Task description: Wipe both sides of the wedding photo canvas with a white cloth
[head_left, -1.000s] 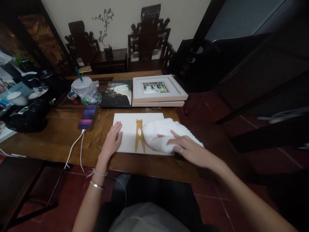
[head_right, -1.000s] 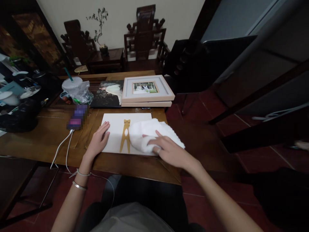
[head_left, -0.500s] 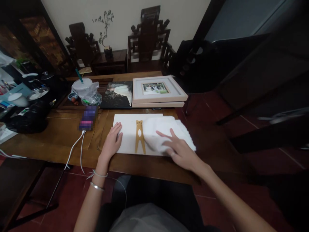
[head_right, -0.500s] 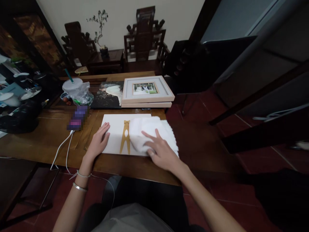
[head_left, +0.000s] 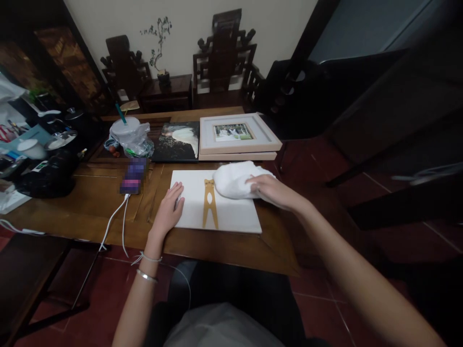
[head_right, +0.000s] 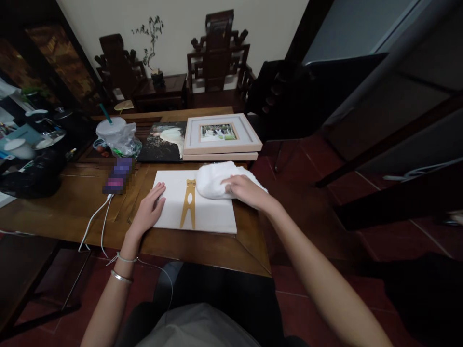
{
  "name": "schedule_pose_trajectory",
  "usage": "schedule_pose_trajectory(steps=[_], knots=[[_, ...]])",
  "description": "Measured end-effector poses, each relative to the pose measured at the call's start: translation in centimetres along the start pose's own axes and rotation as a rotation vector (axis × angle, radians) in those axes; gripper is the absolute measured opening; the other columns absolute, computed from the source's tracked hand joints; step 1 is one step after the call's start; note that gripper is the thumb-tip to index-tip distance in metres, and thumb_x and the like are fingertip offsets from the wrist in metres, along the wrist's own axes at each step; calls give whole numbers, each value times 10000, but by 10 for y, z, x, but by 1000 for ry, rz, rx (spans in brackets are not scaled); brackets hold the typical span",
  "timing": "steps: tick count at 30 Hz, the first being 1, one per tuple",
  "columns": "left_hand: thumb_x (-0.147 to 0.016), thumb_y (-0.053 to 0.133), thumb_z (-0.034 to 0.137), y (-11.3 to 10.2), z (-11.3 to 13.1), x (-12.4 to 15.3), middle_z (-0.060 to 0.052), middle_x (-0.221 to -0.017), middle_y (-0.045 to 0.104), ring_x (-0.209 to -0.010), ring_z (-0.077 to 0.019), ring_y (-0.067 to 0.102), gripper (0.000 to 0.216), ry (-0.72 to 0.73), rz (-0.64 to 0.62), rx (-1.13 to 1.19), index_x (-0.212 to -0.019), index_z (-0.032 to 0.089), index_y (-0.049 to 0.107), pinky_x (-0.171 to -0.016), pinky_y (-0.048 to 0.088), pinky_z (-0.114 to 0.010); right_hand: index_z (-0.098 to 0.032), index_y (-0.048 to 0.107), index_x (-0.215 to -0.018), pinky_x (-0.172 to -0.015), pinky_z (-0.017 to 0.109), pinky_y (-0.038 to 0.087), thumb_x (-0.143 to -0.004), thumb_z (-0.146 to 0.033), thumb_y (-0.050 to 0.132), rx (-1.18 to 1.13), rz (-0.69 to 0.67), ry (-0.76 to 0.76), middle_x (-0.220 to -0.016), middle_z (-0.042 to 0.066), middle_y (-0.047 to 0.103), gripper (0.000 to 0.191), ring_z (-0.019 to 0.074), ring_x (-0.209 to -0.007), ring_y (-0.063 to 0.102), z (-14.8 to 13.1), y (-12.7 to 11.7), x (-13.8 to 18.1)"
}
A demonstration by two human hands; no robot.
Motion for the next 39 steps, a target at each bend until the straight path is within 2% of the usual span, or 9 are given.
schedule_pose_trajectory(steps=[5, 10, 14, 17, 21, 25, 28, 34, 39], knots=[[-914, 438, 260, 0, 0, 0, -121, -1412, 478, -1368, -217, 366, 394, -2, -2, -1, -1285, 167, 532, -1150, 264, -464, -202, 606, -734, -1072, 531, 278, -759, -205, 359, 68, 86, -32, -904, 33, 700, 248, 269, -1009, 607, 0, 11, -16], [-918, 430, 257, 1, 0, 1, -122, -1418, 470, -1373, -211, 357, 402, 9, -4, -10, -1298, 164, 519, -1153, 258, -459, -185, 648, -907, -1092, 611, 209, -764, -150, 403, 274, 48, -147, -1347, 110, 539, 286, 312, -1296, 428, -31, 38, 44], [-922, 418, 248, 3, -1, 1, -136, -1427, 455, -1380, -218, 344, 413, 7, -13, -21, -1312, 145, 504, -1158, 243, -466, -221, 625, -788, -1106, 599, 229, -748, -107, 417, 223, -181, -234, -1243, 63, 629, 240, 288, -1269, 468, -70, 45, 94], [-924, 413, 246, 4, -1, 1, -128, -1429, 454, -1381, -219, 342, 411, 14, -11, -25, -1317, 160, 498, -1154, 245, -483, -243, 613, -736, -1116, 555, 259, -757, -105, 420, 154, -276, -230, -1069, 22, 706, 238, 272, -1235, 506, -77, 39, 102], [-922, 422, 249, 2, -1, 1, -122, -1420, 468, -1376, -213, 351, 403, 12, -4, -24, -1306, 165, 510, -1154, 252, -468, -242, 646, -854, -1084, 576, 293, -823, -175, 384, 165, -118, -106, -943, 25, 718, 273, 288, -1142, 576, -45, 25, 60], [-917, 435, 256, 1, 0, 0, -119, -1412, 479, -1368, -214, 367, 393, 6, 3, -14, -1289, 170, 528, -1150, 264, -461, -195, 628, -1056, -1096, 650, 148, -856, -181, 325, 215, 19, -21, -1212, 64, 635, 363, 299, -1284, 442, -26, 36, -1], [-914, 443, 263, 1, 0, 0, -110, -1408, 486, -1364, -218, 373, 390, 13, 9, -9, -1285, 184, 533, -1148, 268, -467, -171, 625, -1117, -1060, 711, 90, -825, -149, 373, 310, 71, -42, -1403, 110, 481, 386, 350, -1383, 249, -44, 60, -21], [-925, 419, 257, 2, 0, 0, -128, -1430, 453, -1382, -213, 341, 413, 8, -22, -39, -1315, 153, 505, -1157, 247, -456, -145, 684, -966, -1039, 744, 53, -735, -107, 482, 457, -59, -328, -1487, 141, 344, 310, 416, -1395, 148, -105, 107, 34], [-931, 402, 248, 4, -1, 0, -115, -1440, 443, -1388, -214, 328, 415, 13, -30, -35, -1330, 177, 490, -1155, 244, -471, -185, 678, -914, -1110, 655, 63, -703, -105, 488, 330, -230, -485, -1454, 72, 418, 294, 320, -1408, 188, -112, 102, 72]])
Point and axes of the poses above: each hand's wrist, its own x-axis away from the middle knuckle, its own y-axis out of the palm, z = x × y, the point moved 7 cm from there along -x, towards the middle knuckle
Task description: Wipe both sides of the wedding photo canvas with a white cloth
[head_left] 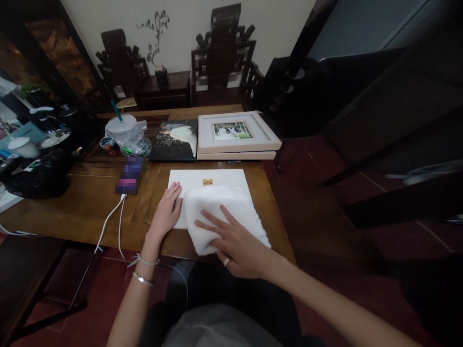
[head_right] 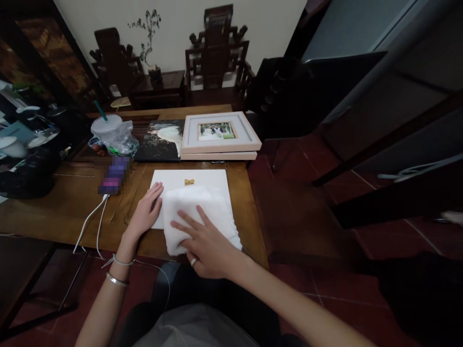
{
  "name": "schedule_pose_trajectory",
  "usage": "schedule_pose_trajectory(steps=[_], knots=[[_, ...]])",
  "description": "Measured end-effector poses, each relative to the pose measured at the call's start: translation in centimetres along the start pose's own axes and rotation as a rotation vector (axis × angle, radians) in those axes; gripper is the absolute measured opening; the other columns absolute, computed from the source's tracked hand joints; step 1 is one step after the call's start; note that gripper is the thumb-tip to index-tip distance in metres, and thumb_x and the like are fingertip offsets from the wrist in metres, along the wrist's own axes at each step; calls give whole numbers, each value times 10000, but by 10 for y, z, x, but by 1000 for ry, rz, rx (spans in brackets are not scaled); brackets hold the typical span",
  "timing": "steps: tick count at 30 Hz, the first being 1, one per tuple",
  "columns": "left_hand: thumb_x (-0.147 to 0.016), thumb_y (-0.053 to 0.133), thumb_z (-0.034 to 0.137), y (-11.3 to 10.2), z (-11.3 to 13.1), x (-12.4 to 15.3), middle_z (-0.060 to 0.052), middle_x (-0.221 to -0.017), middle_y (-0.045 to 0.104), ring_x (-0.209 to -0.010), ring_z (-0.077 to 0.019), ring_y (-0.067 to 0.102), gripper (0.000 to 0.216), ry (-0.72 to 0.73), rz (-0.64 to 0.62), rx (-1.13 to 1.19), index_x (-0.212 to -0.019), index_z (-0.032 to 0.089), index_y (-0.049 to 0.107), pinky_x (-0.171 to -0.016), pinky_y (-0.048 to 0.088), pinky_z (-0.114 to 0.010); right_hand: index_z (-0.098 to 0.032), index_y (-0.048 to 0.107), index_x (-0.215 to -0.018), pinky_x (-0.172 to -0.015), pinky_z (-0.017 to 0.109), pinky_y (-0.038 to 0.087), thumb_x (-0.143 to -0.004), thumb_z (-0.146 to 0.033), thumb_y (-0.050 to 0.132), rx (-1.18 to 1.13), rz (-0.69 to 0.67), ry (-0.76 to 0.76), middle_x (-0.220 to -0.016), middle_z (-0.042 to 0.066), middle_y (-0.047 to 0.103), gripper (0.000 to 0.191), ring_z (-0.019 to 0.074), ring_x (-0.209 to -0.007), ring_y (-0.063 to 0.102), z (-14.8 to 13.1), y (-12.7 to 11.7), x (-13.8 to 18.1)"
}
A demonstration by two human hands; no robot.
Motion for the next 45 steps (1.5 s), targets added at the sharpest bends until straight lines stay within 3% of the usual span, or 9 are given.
schedule_pose_trajectory(steps=[5, 11, 16, 20, 23, 27, 35, 40, 45], knots=[[-927, 415, 257, 0, -1, 0, -110, -1431, 457, -1383, -216, 337, 412, 6, 12, 9, -1324, 184, 495, -1154, 244, -476, -192, 627, -1064, -1131, 578, 144, -777, -106, 428, -11, 105, 66, -1457, 86, 414, 360, 241, -1395, 259, 52, -17, -21], [-921, 425, 266, -2, 0, -1, -120, -1420, 468, -1376, -217, 352, 408, -5, 10, 18, -1306, 167, 516, -1154, 255, -460, -148, 629, -1127, -1060, 707, 100, -845, -179, 432, 176, 131, 283, -1504, 127, 313, 346, 376, -1408, 134, 95, -20, -78], [-918, 420, 250, -2, 2, 0, -123, -1418, 470, -1375, -220, 354, 414, -4, -1, 18, -1312, 161, 509, -1155, 253, -462, -144, 659, -1091, -1068, 706, 55, -791, -157, 496, 238, 108, 144, -1490, 140, 339, 341, 390, -1403, 142, 59, -4, -72], [-926, 394, 230, -2, 2, 0, -102, -1425, 466, -1383, -209, 339, 409, 5, 7, 30, -1318, 187, 502, -1161, 243, -461, -174, 673, -1047, -1088, 683, 40, -792, -168, 498, 73, 14, 60, -1484, 101, 362, 309, 354, -1408, 162, 10, 1, -35], [-926, 394, 218, -1, 1, 0, -114, -1430, 458, -1387, -212, 331, 410, -1, -11, 24, -1318, 170, 502, -1162, 239, -465, -190, 666, -1028, -1139, 592, 67, -803, -147, 483, -100, -76, 17, -1387, 79, 507, 294, 268, -1394, 254, -16, -6, -13], [-927, 395, 226, 0, 0, 0, -135, -1433, 448, -1385, -220, 335, 413, -5, -18, -5, -1318, 139, 498, -1156, 245, -471, -208, 655, -1029, -1161, 530, 99, -844, -142, 444, -192, -75, 46, -1243, 65, 628, 288, 214, -1360, 339, 2, -18, -12], [-949, 371, 302, -9, 9, 0, -127, -1371, 524, -1329, -222, 426, 404, 22, 62, 35, -1286, 151, 534, -1132, 303, -433, -134, 576, -1226, -1115, 612, 95, -936, -261, 342, 35, 77, 337, -1419, 144, 454, 394, 301, -1410, 194, 92, -26, -84], [-979, 252, 379, -26, 8, 5, -122, -1403, 488, -1316, -197, 438, 491, -7, 242, 210, -1377, 148, 423, -1123, 317, -394, -124, 634, -1148, -1080, 675, 39, -864, -206, 448, 171, 82, 176, -1478, 141, 364, 350, 372, -1402, 166, 57, -6, -109], [-983, 166, 426, -29, -1, 7, -92, -1452, 431, -1360, -188, 374, 541, -51, 299, 296, -1374, 163, 433, -1157, 254, -389, -185, 678, -1036, -1133, 581, 74, -828, -180, 498, 8, -20, -133, -1415, 85, 474, 275, 283, -1390, 259, -4, 1, -69]])
Point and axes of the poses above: each hand's wrist, its own x-axis away from the middle knuckle, its own y-axis out of the palm, z = x × y, the point moved 7 cm from there along -x, towards the middle knuckle
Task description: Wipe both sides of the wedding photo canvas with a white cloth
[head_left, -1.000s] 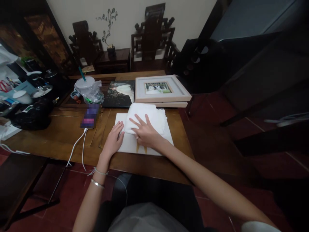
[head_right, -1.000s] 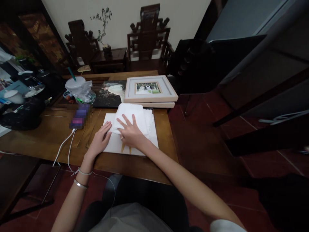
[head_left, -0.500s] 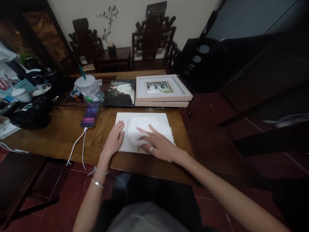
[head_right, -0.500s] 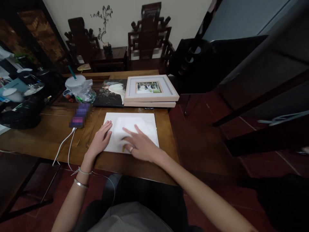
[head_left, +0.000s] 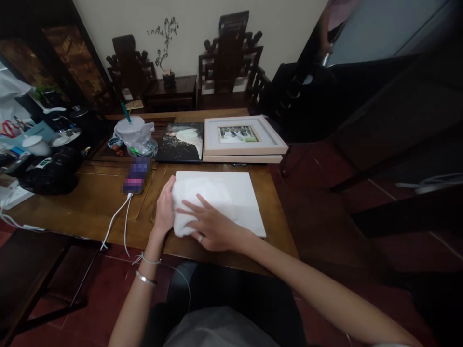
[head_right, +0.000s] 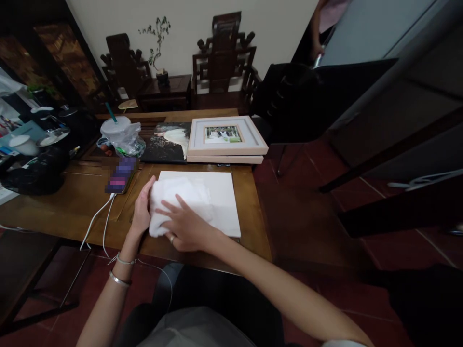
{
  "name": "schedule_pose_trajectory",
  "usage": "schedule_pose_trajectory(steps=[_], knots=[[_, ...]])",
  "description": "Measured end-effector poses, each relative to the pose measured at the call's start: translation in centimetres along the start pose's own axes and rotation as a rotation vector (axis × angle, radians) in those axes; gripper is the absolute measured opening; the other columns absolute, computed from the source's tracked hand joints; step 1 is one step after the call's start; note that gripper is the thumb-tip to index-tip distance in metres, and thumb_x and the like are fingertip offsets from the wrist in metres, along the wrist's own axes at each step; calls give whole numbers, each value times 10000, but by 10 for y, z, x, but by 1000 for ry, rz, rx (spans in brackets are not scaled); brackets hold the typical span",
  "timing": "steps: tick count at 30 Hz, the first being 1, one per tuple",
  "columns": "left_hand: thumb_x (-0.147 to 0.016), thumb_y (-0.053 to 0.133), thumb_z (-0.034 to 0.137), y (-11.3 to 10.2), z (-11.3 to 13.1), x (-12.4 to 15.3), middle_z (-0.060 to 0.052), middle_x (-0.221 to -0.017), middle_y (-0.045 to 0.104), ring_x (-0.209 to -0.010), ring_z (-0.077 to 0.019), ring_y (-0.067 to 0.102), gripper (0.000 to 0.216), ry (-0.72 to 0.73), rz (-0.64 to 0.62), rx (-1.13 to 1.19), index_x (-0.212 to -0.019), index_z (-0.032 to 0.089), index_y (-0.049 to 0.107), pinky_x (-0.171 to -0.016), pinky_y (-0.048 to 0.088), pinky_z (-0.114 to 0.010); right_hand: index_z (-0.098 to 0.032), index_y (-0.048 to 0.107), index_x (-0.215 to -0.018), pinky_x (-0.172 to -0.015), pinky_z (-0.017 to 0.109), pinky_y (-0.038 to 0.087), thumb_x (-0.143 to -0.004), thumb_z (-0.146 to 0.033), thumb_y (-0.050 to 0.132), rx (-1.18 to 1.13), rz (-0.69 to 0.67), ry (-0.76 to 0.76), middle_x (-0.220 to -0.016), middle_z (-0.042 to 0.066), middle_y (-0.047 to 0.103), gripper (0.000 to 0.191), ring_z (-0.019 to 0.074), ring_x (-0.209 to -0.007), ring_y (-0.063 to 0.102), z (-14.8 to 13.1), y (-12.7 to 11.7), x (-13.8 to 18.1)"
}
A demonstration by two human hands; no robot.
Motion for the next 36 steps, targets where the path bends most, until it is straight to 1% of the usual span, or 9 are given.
schedule_pose_trajectory(steps=[4, 9, 14, 18, 21, 25, 30, 33, 36], knots=[[-981, 204, 411, 14, -1, 1, -115, -1475, 391, -1387, -191, 328, 538, -15, -151, -114, -1383, 125, 418, -1168, 236, -391, -198, 674, -1022, -1156, 482, 141, -833, -151, 486, -185, -103, 27, -1281, 66, 606, 271, 219, -1322, 402, -11, -19, 35], [-959, 338, 330, 25, -4, 3, -139, -1440, 438, -1374, -223, 354, 451, 21, -263, -265, -1329, 118, 485, -1156, 265, -438, -227, 663, -1072, -1083, 495, 267, -906, -258, 391, -197, -31, 344, -1231, 52, 637, 320, 282, -1249, 477, 50, -38, 40], [-920, 418, 250, 25, -7, 2, -153, -1400, 483, -1343, -240, 403, 407, 72, -247, -326, -1288, 115, 529, -1133, 310, -452, -182, 689, -952, -1036, 440, 272, -900, -276, 396, -342, 229, 540, -1155, 88, 671, 311, 299, -1174, 512, 106, -43, -13], [-906, 445, 240, 23, -7, 1, -159, -1358, 526, -1305, -241, 453, 400, 76, -231, -333, -1268, 105, 549, -1124, 329, -439, -179, 673, -780, -953, 341, 322, -859, -219, 418, -379, 278, 492, -999, 58, 715, 269, 232, -971, 587, 109, -38, -66], [-902, 458, 242, 22, -7, 1, -144, -1349, 538, -1299, -240, 460, 391, 71, -227, -319, -1262, 126, 557, -1117, 343, -438, -177, 642, -693, -845, 300, 369, -832, -251, 436, -409, 290, 498, -895, 56, 719, 259, 218, -873, 587, 114, -38, -75], [-904, 449, 228, 22, -5, 2, -133, -1373, 518, -1323, -229, 433, 387, 70, -230, -313, -1268, 140, 550, -1126, 328, -442, -168, 621, -675, -765, 296, 400, -791, -315, 439, -453, 353, 584, -856, 68, 707, 262, 220, -813, 578, 143, -47, -34], [-907, 438, 217, 23, -5, 3, -139, -1382, 507, -1326, -225, 430, 391, 71, -232, -315, -1275, 135, 541, -1126, 329, -450, -166, 644, -730, -892, 386, 385, -772, -382, 417, -453, 457, 743, -900, 80, 700, 316, 286, -928, 577, 168, -55, 56], [-911, 430, 221, 24, -5, 3, -146, -1387, 500, -1332, -233, 421, 395, 74, -232, -315, -1281, 129, 533, -1124, 329, -467, -215, 675, -761, -1007, 435, 312, -806, -420, 436, -421, 420, 756, -958, 53, 702, 319, 331, -1096, 540, 146, -49, 98], [-915, 423, 224, 24, -4, 4, -127, -1391, 499, -1336, -234, 416, 391, 82, -222, -301, -1285, 158, 528, -1122, 329, -483, -244, 696, -780, -1016, 469, 327, -830, -492, 433, -414, 245, 713, -984, 43, 708, 365, 359, -1190, 496, 103, -37, 124]])
Point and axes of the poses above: each hand's wrist, its own x-axis away from the middle knuckle, its own y-axis out of the palm, z = x × y, the point moved 7 cm from there along -x, towards the middle knuckle
